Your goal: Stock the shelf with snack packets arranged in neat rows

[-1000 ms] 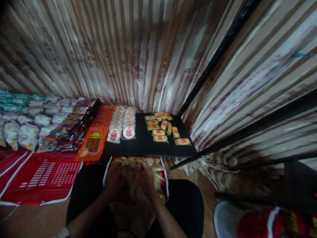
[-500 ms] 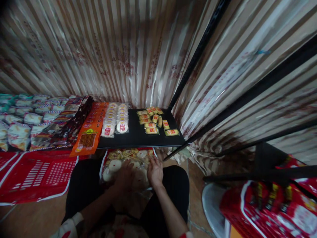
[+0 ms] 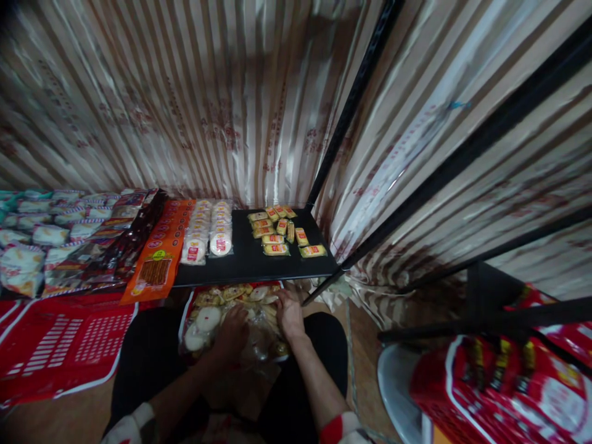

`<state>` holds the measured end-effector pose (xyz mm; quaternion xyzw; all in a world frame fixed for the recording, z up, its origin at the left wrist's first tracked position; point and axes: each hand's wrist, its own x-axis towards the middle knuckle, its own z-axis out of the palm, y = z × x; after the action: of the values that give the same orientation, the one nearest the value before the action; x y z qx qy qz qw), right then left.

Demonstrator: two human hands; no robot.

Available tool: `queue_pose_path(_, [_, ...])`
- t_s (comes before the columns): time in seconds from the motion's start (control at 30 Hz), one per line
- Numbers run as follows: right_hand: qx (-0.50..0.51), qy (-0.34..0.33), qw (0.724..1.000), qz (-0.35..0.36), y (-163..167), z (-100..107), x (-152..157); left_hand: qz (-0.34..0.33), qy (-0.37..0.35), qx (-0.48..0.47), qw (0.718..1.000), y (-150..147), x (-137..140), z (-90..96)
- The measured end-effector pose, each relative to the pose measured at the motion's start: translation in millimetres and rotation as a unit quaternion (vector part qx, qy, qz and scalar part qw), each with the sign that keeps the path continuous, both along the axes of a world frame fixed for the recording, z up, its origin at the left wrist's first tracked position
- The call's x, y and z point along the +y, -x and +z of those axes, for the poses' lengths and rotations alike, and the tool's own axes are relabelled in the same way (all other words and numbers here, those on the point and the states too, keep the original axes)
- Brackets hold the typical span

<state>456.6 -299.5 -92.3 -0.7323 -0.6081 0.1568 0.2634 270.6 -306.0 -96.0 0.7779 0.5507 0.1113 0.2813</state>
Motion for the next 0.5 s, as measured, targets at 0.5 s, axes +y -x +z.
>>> queue_pose_path(0.5, [0.092, -0.031, 0.994, -0.048, 13.6, 58.2, -12.9, 0.096, 0.055, -0.252, 0.961, -8.8, 17.8, 32.2])
